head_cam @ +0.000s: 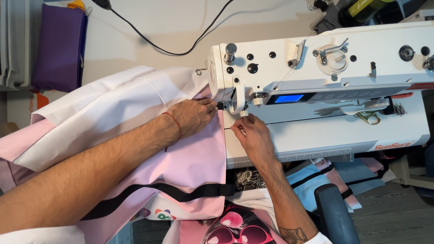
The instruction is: Sewing and trimming a fabric tote bag using an industrial sewing machine.
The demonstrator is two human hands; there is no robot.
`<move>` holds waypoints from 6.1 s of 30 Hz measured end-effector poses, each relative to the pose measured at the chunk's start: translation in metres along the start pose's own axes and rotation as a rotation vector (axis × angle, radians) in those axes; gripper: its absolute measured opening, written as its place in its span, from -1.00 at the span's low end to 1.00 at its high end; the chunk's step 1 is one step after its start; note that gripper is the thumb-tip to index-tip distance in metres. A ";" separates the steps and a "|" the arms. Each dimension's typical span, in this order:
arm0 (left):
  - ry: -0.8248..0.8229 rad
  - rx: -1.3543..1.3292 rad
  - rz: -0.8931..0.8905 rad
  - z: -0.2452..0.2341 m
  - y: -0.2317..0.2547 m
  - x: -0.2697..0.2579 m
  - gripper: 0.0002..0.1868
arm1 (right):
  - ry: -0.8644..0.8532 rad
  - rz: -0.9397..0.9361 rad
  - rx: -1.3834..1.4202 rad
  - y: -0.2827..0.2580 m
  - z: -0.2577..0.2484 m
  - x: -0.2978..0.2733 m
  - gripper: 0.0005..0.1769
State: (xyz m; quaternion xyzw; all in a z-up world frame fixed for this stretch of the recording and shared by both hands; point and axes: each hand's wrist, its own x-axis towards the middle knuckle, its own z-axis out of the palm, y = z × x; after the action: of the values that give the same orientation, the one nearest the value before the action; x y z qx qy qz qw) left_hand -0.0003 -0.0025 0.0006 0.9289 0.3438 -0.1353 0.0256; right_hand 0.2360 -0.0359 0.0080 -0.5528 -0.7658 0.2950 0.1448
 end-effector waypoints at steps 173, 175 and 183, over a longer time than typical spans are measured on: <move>0.017 -0.179 0.006 -0.003 -0.032 0.002 -0.62 | 0.034 -0.476 -0.321 -0.012 0.016 -0.046 -0.47; -0.013 -0.200 -0.002 -0.016 -0.031 0.000 -0.60 | 0.046 -0.473 -0.317 -0.010 0.004 -0.049 -0.48; -0.019 -0.215 -0.016 -0.008 -0.037 0.002 -0.60 | 0.384 -0.046 -0.394 0.074 -0.116 -0.078 -0.47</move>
State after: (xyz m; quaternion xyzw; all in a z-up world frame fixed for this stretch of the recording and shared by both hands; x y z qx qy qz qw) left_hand -0.0207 0.0279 0.0098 0.9167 0.3635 -0.1069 0.1272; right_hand 0.3830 -0.0585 0.0613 -0.5984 -0.7794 0.0270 0.1836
